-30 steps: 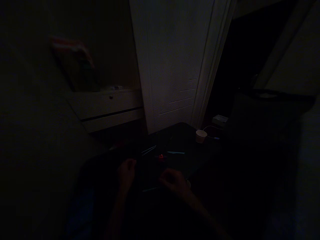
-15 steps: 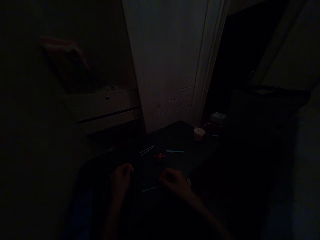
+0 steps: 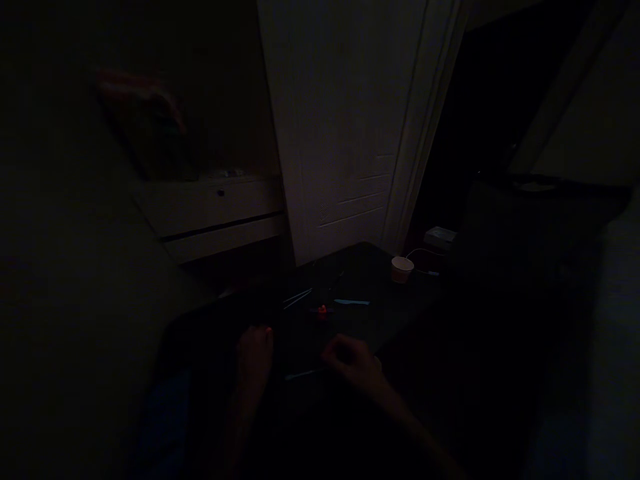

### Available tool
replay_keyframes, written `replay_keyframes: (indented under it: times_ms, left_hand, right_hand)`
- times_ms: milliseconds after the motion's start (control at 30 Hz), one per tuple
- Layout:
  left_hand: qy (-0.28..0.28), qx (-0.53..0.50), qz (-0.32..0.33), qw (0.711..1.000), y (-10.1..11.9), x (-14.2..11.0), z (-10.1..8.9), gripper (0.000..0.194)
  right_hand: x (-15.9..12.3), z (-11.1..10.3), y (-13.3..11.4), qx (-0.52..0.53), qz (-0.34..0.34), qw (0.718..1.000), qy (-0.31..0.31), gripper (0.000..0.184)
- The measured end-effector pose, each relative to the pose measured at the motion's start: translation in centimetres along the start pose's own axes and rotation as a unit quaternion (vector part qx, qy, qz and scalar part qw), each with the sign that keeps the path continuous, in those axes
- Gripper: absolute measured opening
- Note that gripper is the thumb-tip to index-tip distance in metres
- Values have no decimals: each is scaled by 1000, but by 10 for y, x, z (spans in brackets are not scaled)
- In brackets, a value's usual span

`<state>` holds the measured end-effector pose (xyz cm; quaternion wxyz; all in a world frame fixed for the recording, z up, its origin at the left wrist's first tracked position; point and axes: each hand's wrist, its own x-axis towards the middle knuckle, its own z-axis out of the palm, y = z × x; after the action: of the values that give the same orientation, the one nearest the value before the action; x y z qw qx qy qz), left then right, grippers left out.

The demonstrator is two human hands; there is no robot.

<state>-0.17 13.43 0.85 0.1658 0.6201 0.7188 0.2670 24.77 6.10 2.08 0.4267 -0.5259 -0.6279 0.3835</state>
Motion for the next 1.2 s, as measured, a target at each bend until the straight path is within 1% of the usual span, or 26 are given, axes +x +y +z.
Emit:
replay_keyframes:
  times_ms: [133, 233, 267, 300, 367, 433, 500, 533, 600, 667, 700, 733, 767, 800, 900, 1000, 1067, 1100, 1133, 1200]
  left_hand:
    - [-2, -96, -43, 994, 9, -3, -7, 17]
    - [-6, -209, -75, 975, 18, -18, -18, 17]
    - [-7, -251, -82, 965, 22, -26, -22, 19]
    - [-8, -290, -88, 953, 25, -37, -26, 27]
    - [3, -357, -97, 929, 29, -62, -32, 40]
    - [18, -392, -105, 914, 29, -89, -39, 42]
    - [30, -402, -106, 909, 27, -112, -44, 39]
    - [39, -402, -101, 909, 26, -121, -46, 39]
    - [63, -391, -86, 914, 28, -132, -49, 41]
    - [43, -403, -101, 909, 35, -136, -49, 44]
    - [18, -421, -124, 899, 40, -137, -48, 43]
    - [22, -437, -150, 887, 45, -137, -47, 44]
    - [14, -448, -162, 879, 50, -138, -46, 47]
    - [7, -453, -151, 878, 53, -140, -45, 48]
    - [-18, -447, -122, 886, 54, -147, -43, 52]
    - [-37, -421, -106, 900, 49, -154, -46, 58]
    - [-37, -402, -98, 910, 48, -156, -49, 60]
    - [-35, -395, -92, 913, 48, -157, -50, 60]
    - [-30, -392, -85, 916, 48, -158, -51, 60]
    - [-23, -389, -67, 919, 50, -159, -53, 57]
  right_hand:
    - [-3, -2, -8, 1, -11, 1000, 6, 8]
    - [-8, 0, -23, 3, -34, 999, 19, 7]
    - [-10, 1, -30, 4, -42, 999, 23, 5]
    - [-13, 2, -37, 6, -56, 998, 23, 4]
    - [-19, 5, -51, 14, -103, 995, 14, 4]
    - [-26, 10, -63, 29, -155, 987, -5, 4]
    - [-32, 14, -71, 48, -188, 981, -23, 6]
    - [-34, 16, -74, 57, -193, 979, -28, 7]
    - [-39, 21, -76, 74, -200, 976, -34, 10]
    - [-42, 25, -77, 83, -200, 976, -33, 10]
    - [-43, 27, -77, 83, -195, 977, -27, 8]
    - [-44, 28, -77, 83, -192, 978, -15, 7]
    - [-46, 30, -78, 83, -190, 978, 3, 5]
    - [-47, 31, -78, 85, -190, 978, 20, 6]
    - [-50, 33, -80, 95, -193, 975, 52, 10]
    - [-53, 32, -79, 93, -194, 975, 53, 9]
    - [-55, 31, -77, 83, -201, 974, 62, 11]
    - [-56, 31, -76, 74, -210, 973, 67, 16]
    - [-57, 30, -75, 62, -224, 970, 73, 21]
    - [-58, 28, -74, 33, -258, 962, 86, 24]
